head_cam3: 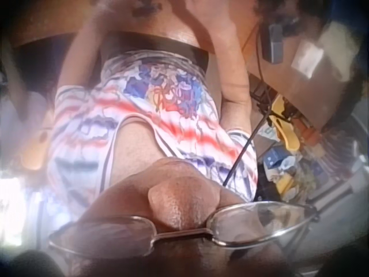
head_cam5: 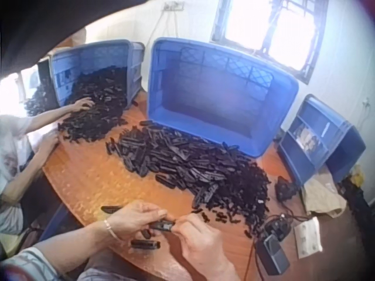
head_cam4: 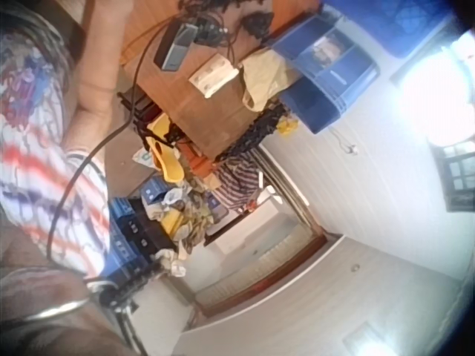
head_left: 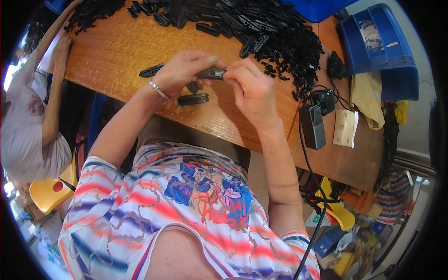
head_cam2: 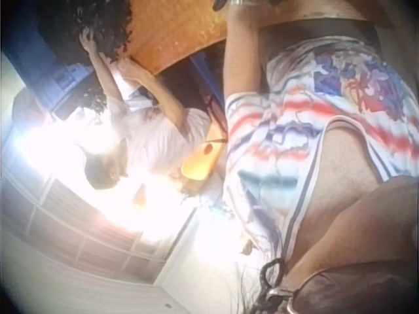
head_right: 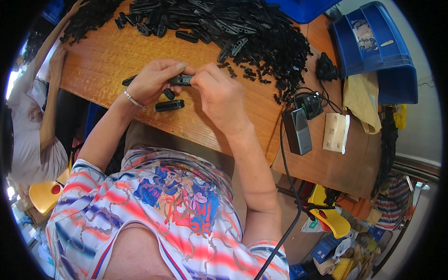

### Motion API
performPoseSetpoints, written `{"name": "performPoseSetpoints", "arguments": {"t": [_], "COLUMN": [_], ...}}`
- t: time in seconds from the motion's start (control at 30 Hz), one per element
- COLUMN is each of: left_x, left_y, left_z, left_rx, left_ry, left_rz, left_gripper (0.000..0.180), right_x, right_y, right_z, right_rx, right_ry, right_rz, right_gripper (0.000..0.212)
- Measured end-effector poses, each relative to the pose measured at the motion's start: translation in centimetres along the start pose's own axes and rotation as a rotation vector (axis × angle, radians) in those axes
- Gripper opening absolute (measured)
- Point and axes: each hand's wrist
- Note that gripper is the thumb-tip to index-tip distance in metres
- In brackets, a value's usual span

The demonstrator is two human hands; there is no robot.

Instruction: The person assembles small black plastic buckles by hand at a wooden workbench.

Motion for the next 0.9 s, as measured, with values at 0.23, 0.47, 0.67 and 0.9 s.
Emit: {"name": "performPoseSetpoints", "arguments": {"t": [0.23, 0.47, 0.67, 0.9], "left_x": [2.3, 3.4, 3.0, 1.2], "left_y": [0.3, -0.6, 0.5, 1.8], "left_z": [-0.6, -0.1, 1.3, 4.3], "left_rx": [-0.294, -0.545, -1.006, -0.99], "left_ry": [0.078, 0.158, 0.24, 0.155], "left_rz": [-0.109, -0.189, -0.388, -0.298], "left_gripper": [0.034, 0.041, 0.028, 0.021], "right_x": [1.3, 1.9, 3.2, 3.6], "right_y": [-0.6, -1.3, 0.6, 4.5], "right_z": [-2.1, -4.6, -3.3, 1.0], "right_rx": [-0.151, -0.18, -0.165, 0.388], "right_ry": [0.01, -0.102, -0.105, -0.364], "right_rz": [-0.381, -0.693, -0.568, -0.362], "right_gripper": [0.021, 0.034, 0.025, 0.013]}}
Point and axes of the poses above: each hand's wrist, its own x-axis away from the middle knuckle, its own z-axis out of the back of the hand, y = z × x, and after that the axes turned 12 degrees about z, right-handed
